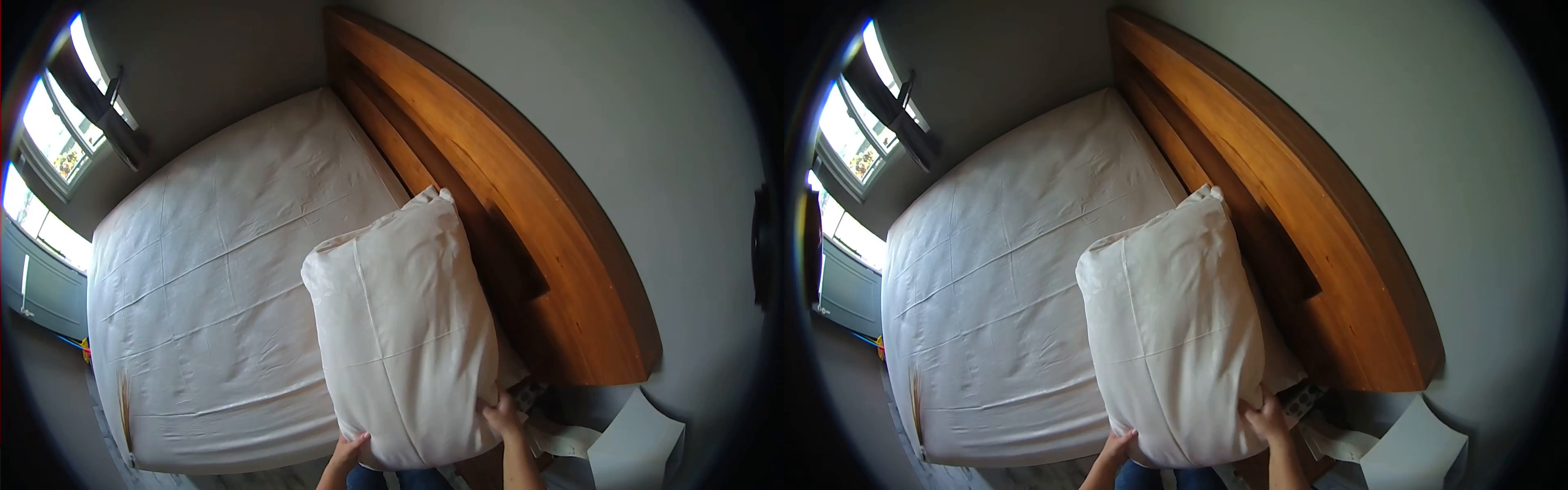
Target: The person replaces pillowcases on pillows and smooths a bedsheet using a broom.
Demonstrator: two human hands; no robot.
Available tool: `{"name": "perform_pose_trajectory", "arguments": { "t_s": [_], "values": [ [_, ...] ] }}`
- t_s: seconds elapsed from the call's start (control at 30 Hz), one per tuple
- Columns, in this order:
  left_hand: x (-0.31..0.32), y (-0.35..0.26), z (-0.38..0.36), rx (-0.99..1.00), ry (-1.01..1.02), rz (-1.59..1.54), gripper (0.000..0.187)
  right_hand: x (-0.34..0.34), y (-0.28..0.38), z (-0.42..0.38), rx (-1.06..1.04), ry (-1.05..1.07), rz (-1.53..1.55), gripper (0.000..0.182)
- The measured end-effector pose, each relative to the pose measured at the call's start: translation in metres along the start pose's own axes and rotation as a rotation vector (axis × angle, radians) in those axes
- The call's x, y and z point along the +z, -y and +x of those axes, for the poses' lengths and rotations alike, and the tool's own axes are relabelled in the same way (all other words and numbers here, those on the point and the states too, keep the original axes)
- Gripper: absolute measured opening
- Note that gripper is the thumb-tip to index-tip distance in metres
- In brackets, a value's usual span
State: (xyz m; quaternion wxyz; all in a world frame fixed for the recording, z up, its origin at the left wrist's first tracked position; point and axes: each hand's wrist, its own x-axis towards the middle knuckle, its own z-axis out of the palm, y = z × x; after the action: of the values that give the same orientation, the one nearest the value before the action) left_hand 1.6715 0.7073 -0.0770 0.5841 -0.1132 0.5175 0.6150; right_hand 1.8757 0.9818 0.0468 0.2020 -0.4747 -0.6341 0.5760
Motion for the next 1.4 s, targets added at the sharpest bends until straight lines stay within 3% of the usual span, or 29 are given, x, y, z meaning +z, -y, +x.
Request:
{"name": "perform_pose_trajectory", "arguments": {
  "t_s": [0.07, 0.2, 0.27, 0.4, 0.47, 0.53, 0.57, 0.63, 0.67, 0.73, 0.8, 0.87, 0.9, 0.93, 0.97, 1.0, 1.03, 1.07, 1.13, 1.2, 1.27, 1.37, 1.4],
  "values": [
    [0.013, -0.006, -0.004, -0.005, -0.04, -0.147, 0.064, 0.014, 0.04, -0.003, -0.047, 0.02, -0.004, 0.033],
    [0.033, -0.033, -0.007, 0.094, 0.0, -0.314, 0.055, 0.042, 0.171, 0.002, -0.476, 0.09, -0.098, 0.019],
    [0.036, -0.057, 0.011, 0.156, 0.013, -0.33, 0.057, 0.05, 0.194, 0.025, -0.729, 0.124, -0.246, 0.018],
    [0.05, -0.162, 0.062, 0.365, 0.018, -0.244, 0.06, 0.079, 0.221, 0.102, -0.785, -0.128, -0.145, 0.021],
    [0.047, -0.216, 0.108, 0.425, 0.074, -0.185, 0.059, 0.089, 0.226, 0.172, -0.802, -0.067, 0.0, 0.024],
    [0.07, -0.281, 0.137, 0.535, 0.102, -0.059, 0.067, 0.097, 0.261, 0.217, -0.555, 0.019, 0.002, 0.031],
    [0.088, -0.317, 0.142, 0.53, 0.137, -0.092, 0.064, 0.101, 0.262, 0.26, -0.595, 0.027, -0.038, 0.04],
    [0.087, -0.37, 0.183, 0.483, 0.181, -0.016, 0.076, 0.109, 0.268, 0.34, -0.67, -0.22, -0.336, 0.059],
    [0.087, -0.386, 0.197, 0.455, 0.217, 0.031, 0.082, 0.107, 0.285, 0.338, -0.546, -0.19, -0.334, 0.082],
    [0.116, -0.393, 0.186, 0.424, -0.196, 0.164, 0.088, 0.104, 0.259, 0.38, -0.441, -0.247, -0.323, 0.093],
    [0.117, -0.379, 0.188, 0.418, -0.415, 0.299, 0.093, 0.096, 0.244, 0.367, -0.26, -0.249, -0.478, 0.094],
    [0.076, -0.325, 0.219, 0.471, -0.441, 0.435, 0.096, 0.099, 0.208, 0.327, -0.32, -0.204, -0.608, 0.09],
    [0.055, -0.29, 0.23, 0.587, -0.436, 0.516, 0.09, 0.103, 0.186, 0.304, -0.343, -0.208, -0.61, 0.084],
    [0.015, -0.238, 0.256, 0.848, -0.451, 0.847, 0.082, 0.1, 0.142, 0.297, -0.525, -0.194, -0.579, 0.076],
    [0.001, -0.191, 0.246, 0.949, -0.504, 1.004, 0.072, 0.098, 0.125, 0.265, -0.551, -0.228, -0.754, 0.068],
    [0.048, -0.175, 0.174, 0.785, -0.553, 0.946, 0.071, 0.093, 0.097, 0.244, -0.685, -0.224, -0.678, 0.063],
    [0.047, -0.136, 0.156, 0.86, -0.544, 0.99, 0.072, 0.085, 0.081, 0.215, -0.656, -0.22, -0.726, 0.063],
    [0.059, -0.107, 0.124, 0.704, -0.496, 0.952, 0.077, 0.079, 0.066, 0.186, -0.63, -0.216, -0.772, 0.064],
    [0.067, -0.042, 0.088, 0.553, -0.463, 0.919, 0.087, 0.071, 0.029, 0.143, -0.502, -0.32, -0.928, 0.066],
    [0.08, 0.008, 0.061, 0.531, -0.428, 0.898, 0.095, 0.058, -0.017, 0.112, -0.34, -0.363, -1.045, 0.066],
    [0.077, 0.06, 0.051, 0.414, -0.307, 1.017, 0.102, 0.05, -0.065, 0.088, -0.111, -0.323, -0.962, 0.068],
    [0.071, 0.109, 0.034, 0.548, -0.056, 0.986, 0.105, 0.047, -0.098, 0.06, 0.11, -0.364, -0.828, 0.069],
    [0.069, 0.114, 0.033, 0.491, -0.068, 1.017, 0.104, 0.046, -0.099, 0.053, 0.164, -0.391, -0.786, 0.07]
  ]
}}
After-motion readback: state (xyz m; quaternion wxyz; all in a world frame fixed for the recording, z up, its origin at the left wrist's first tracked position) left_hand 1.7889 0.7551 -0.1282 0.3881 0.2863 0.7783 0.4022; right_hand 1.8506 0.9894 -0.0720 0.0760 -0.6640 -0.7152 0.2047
